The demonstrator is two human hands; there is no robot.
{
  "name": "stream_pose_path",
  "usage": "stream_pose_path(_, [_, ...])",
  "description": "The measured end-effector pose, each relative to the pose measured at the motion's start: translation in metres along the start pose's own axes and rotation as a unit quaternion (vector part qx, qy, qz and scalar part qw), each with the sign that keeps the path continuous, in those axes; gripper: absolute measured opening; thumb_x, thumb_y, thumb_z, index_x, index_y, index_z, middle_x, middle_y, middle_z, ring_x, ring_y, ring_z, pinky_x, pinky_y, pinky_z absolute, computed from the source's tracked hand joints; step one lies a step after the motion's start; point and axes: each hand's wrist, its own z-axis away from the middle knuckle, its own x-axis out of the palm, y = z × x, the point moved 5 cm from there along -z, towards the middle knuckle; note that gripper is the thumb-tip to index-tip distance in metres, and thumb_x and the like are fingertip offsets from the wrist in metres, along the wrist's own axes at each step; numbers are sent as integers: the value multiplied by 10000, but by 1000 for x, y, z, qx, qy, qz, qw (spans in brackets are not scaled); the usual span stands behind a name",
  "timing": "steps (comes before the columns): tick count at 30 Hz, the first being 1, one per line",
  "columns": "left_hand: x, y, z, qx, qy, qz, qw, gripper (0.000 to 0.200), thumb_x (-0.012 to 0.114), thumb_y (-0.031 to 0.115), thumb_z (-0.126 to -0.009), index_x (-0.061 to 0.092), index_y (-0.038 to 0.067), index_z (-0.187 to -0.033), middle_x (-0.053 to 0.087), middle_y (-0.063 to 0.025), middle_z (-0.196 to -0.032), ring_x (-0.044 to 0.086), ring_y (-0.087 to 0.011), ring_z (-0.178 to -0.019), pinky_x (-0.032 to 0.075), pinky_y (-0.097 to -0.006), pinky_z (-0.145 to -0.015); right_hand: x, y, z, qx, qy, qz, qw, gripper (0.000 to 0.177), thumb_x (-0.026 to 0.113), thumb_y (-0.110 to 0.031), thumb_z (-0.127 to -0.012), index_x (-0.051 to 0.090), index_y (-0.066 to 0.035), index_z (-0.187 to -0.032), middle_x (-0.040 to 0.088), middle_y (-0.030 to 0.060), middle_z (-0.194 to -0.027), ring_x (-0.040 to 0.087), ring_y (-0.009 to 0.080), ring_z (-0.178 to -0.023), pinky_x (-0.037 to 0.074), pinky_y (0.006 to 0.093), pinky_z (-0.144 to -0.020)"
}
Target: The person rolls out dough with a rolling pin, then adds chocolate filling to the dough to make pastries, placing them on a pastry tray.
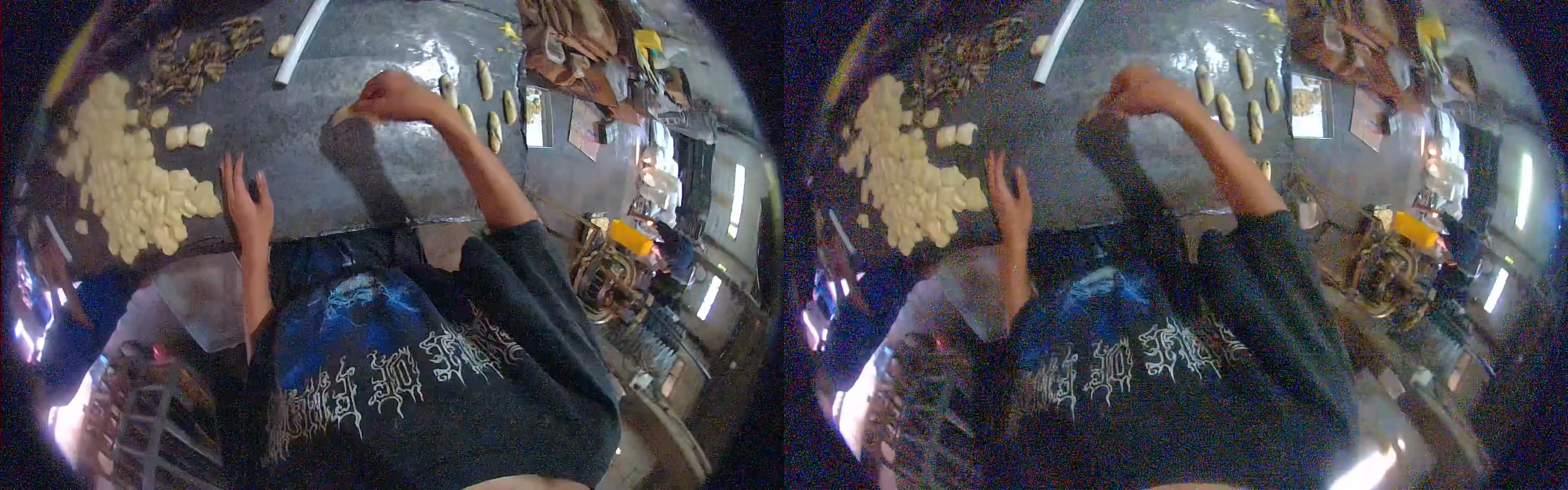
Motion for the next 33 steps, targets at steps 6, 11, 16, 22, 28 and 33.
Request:
stream_pose_path(6, [-4, 10, 41, -34, 51, 10, 998, 535, 606, 185, -994, 431, -28, -1453, 409, -261, -1536, 340, -447, -1456, 278, -504, -1200, -138, -42, 106, -63, 554, 36, 829, 237, 746, -191, -917, 702, 33, -980, 725, 142, -851, 699, 211, -771, 545, 348, -716])
stream_pose_path(11, [-8, 4, 41, -38, 87, 24, 995, 589, 637, 165, -974, 392, -34, -1471, 434, -264, -1515, 376, -436, -1436, 291, -495, -1195, -86, 117, 78, 157, 430, 292, 840, 343, 694, -338, -895, 689, -45, -1074, 711, 189, -962, 692, 390, -902, 553, 468, -771])
stream_pose_path(16, [-33, -15, 30, -76, 114, 25, 990, 560, 616, 149, -987, 402, -22, -1476, 450, -248, -1509, 422, -396, -1417, 343, -479, -1167, -64, 83, 109, 213, 506, 331, 768, 514, 677, -335, -902, 606, -21, -1303, 599, 281, -1237, 625, 417, -1115, 519, 483, -904])
stream_pose_path(22, [-59, -47, -3, -103, 134, 171, 971, 438, 587, 70, -990, 497, -9, -1411, 591, -172, -1363, 586, -277, -1239, 471, -386, -1030, -43, -25, 63, 2, 537, 247, 807, 308, 674, -106, -917, 637, -26, -1212, 649, 174, -1101, 656, 318, -911, 534, 425, -796])
stream_pose_path(28, [-86, -87, -57, -119, 143, 187, 965, 357, 578, 28, -972, 573, 25, -1330, 682, -125, -1211, 656, -224, -1116, 509, -340, -917, 101, -161, -88, -175, 189, 74, 963, 486, 725, -122, -881, 597, -122, -1350, 594, 182, -1316, 568, 395, -1235, 487, 464, -1024])
stream_pose_path(33, [-106, -118, -83, -112, 140, 188, 966, 300, 581, 3, -964, 608, 12, -1263, 715, -111, -1164, 691, -219, -1037, 530, -323, -871, 152, -210, -178, -226, 120, 162, 953, 633, 757, -188, -856, 470, -55, -1405, 574, 226, -1318, 568, 430, -1190, 478, 486, -1016])
